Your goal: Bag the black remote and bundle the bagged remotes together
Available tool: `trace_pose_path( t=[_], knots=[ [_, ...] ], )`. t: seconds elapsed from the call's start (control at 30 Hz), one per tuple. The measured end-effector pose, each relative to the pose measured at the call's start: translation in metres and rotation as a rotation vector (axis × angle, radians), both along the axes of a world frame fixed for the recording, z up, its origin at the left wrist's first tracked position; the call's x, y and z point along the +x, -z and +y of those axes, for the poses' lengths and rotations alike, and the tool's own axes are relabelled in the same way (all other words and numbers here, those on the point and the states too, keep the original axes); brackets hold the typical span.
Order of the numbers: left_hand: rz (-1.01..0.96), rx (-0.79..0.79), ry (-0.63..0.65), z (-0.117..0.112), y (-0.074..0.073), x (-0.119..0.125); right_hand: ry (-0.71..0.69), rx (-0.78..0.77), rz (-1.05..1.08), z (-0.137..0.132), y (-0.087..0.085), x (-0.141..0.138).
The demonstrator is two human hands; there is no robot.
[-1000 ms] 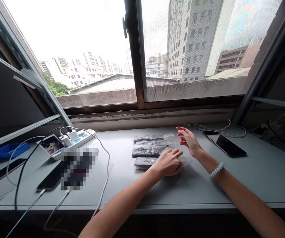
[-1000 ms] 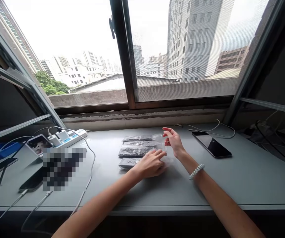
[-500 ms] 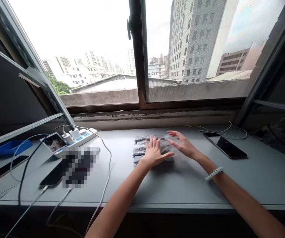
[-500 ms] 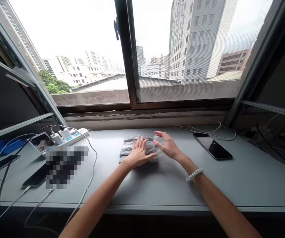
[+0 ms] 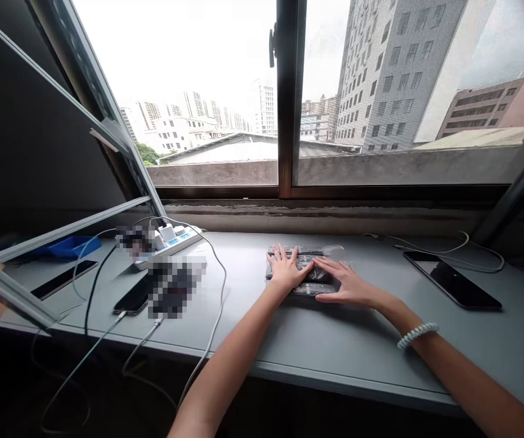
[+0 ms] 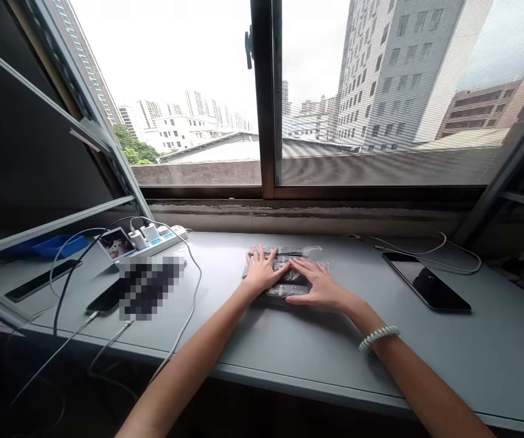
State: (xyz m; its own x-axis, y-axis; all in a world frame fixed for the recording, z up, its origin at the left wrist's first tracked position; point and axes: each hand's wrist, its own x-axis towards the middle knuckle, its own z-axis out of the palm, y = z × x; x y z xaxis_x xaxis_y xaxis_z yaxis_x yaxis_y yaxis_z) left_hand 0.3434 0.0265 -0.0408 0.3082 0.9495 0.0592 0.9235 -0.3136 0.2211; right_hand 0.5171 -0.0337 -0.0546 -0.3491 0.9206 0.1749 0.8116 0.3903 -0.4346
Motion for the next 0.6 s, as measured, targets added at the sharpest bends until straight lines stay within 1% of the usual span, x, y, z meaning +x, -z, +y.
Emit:
trace_pose_path(
  t=[0.2,0.37,0.4,0.43,0.5,0.57,0.6],
  knots=[
    [0.006,0.018,0.032,0.004,0.002,0.002,0.038,-0.011,0.005,0.009,0.008,0.007],
    [-0.021,0.014,0.108,0.013,0.000,0.001,0.085,-0.029,0.001,0.013,0.009,0.011],
    [-0.034,0.010,0.107,0.014,-0.001,0.000,0.094,-0.038,0.009,0.013,0.008,0.011],
    [-0.045,0.005,0.084,0.014,-0.001,-0.001,0.096,-0.049,0.022,0.013,0.007,0.011],
    [-0.055,-0.013,-0.020,0.012,-0.002,-0.002,0.098,-0.077,0.057,0.013,0.006,0.011],
    [-0.058,-0.047,-0.122,0.010,-0.003,-0.003,0.125,-0.109,0.097,0.011,0.006,0.011],
    [-0.059,-0.064,-0.146,0.008,-0.003,-0.003,0.151,-0.122,0.118,0.011,0.006,0.011]
  ],
)
